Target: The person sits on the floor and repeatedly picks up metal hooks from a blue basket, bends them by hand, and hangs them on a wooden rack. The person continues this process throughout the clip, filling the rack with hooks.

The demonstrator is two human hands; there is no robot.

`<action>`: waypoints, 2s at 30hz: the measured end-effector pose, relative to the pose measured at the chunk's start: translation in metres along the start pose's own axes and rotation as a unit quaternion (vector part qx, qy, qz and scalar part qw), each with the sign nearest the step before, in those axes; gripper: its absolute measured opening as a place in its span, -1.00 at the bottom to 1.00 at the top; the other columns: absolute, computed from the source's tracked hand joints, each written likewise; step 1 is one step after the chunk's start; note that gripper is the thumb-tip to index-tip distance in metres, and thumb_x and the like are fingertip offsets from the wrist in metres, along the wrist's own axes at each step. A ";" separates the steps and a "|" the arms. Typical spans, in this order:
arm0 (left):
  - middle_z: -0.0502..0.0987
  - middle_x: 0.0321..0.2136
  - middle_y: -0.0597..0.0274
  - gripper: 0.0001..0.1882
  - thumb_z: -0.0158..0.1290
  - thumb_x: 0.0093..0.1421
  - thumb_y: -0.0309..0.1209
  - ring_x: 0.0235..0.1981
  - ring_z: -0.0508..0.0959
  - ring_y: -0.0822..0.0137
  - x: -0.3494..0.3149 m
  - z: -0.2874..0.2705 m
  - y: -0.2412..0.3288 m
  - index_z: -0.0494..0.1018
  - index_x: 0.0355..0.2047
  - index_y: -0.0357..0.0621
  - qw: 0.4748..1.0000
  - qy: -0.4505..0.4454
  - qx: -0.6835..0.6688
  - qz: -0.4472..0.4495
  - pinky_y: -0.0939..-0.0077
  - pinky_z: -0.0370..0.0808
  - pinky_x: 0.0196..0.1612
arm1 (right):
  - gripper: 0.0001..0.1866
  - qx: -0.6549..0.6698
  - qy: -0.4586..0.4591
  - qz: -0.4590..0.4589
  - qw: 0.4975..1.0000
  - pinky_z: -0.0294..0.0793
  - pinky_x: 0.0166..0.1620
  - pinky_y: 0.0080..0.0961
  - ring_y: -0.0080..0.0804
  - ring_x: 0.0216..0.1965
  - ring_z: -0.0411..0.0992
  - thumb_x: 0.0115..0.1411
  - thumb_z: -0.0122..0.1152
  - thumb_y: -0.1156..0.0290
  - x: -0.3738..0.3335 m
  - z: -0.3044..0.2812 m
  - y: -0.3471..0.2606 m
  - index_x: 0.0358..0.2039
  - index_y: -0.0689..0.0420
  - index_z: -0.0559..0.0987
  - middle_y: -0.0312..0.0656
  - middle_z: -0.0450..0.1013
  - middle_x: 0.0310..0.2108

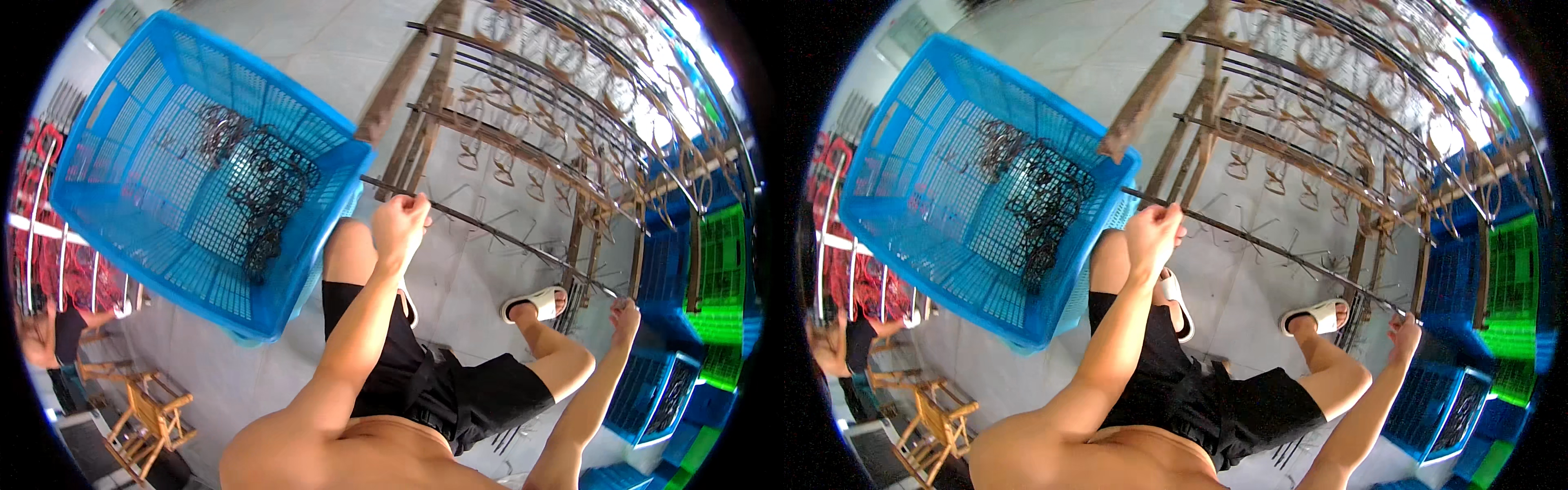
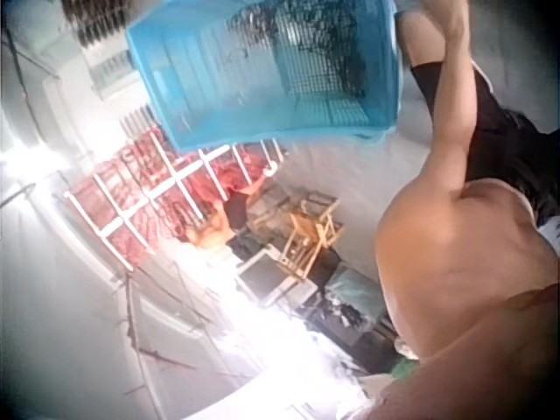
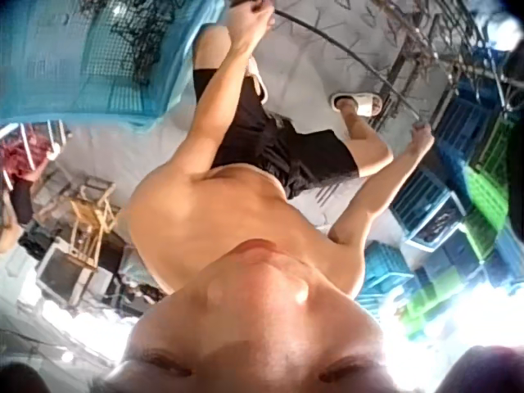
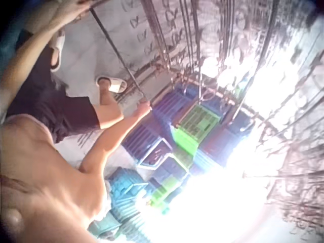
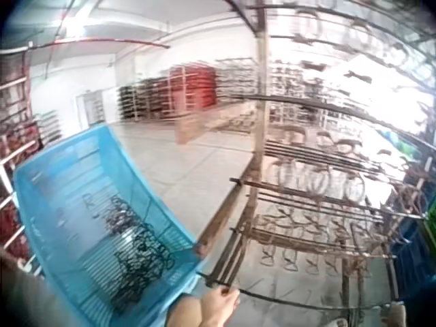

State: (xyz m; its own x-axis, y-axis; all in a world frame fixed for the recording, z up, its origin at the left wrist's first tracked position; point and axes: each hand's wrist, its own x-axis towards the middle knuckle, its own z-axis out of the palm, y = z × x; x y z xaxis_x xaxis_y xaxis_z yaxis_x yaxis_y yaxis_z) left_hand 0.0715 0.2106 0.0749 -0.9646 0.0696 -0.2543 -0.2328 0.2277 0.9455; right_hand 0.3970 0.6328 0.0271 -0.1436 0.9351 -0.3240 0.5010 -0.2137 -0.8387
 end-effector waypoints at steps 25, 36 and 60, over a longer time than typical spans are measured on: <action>0.41 0.02 0.15 -0.54 -0.31 0.31 -0.13 0.00 0.42 0.20 -0.287 -0.201 -0.236 0.33 0.01 -0.19 0.627 -0.103 -0.344 -0.691 0.22 0.30 0.11 | -0.74 -0.072 -0.218 -0.241 0.943 0.36 -0.30 -0.63 -0.55 -0.36 0.32 0.19 -0.02 0.50 -0.202 0.169 0.090 -0.11 0.30 0.34 -0.19 0.32 -0.27; 0.54 -0.45 -0.10 -0.56 -0.07 0.16 -0.05 -0.44 0.52 -0.10 -0.160 -0.249 -0.131 0.45 -0.31 -0.24 0.835 -0.309 0.437 -0.131 0.09 0.45 -0.36 | -0.83 -0.048 -0.298 -0.179 0.937 0.35 -0.38 -0.63 -0.55 -0.43 0.32 0.14 0.00 0.51 -0.250 0.182 0.085 -0.28 0.33 0.37 -0.23 0.26 -0.40; 0.52 -0.42 0.01 -0.81 -0.06 0.09 -0.32 -0.33 0.51 -0.04 0.003 -0.197 0.037 0.49 -0.36 -0.10 0.793 -0.341 0.478 0.164 0.14 0.46 -0.28 | -0.62 -0.094 -0.414 -0.642 0.639 0.42 -0.29 -0.40 -0.14 -0.39 0.40 0.02 0.23 0.48 -0.366 0.273 -0.122 -0.12 0.22 0.43 -0.04 0.40 -0.35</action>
State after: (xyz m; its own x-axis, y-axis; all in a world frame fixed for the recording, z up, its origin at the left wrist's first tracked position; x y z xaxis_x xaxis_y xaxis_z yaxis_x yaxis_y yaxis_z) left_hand 0.0359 0.0275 0.1491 -0.5863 0.7124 -0.3857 0.5312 0.6976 0.4809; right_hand 0.1553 0.2396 0.1287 -0.9023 -0.1795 0.3919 -0.3996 0.6894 -0.6042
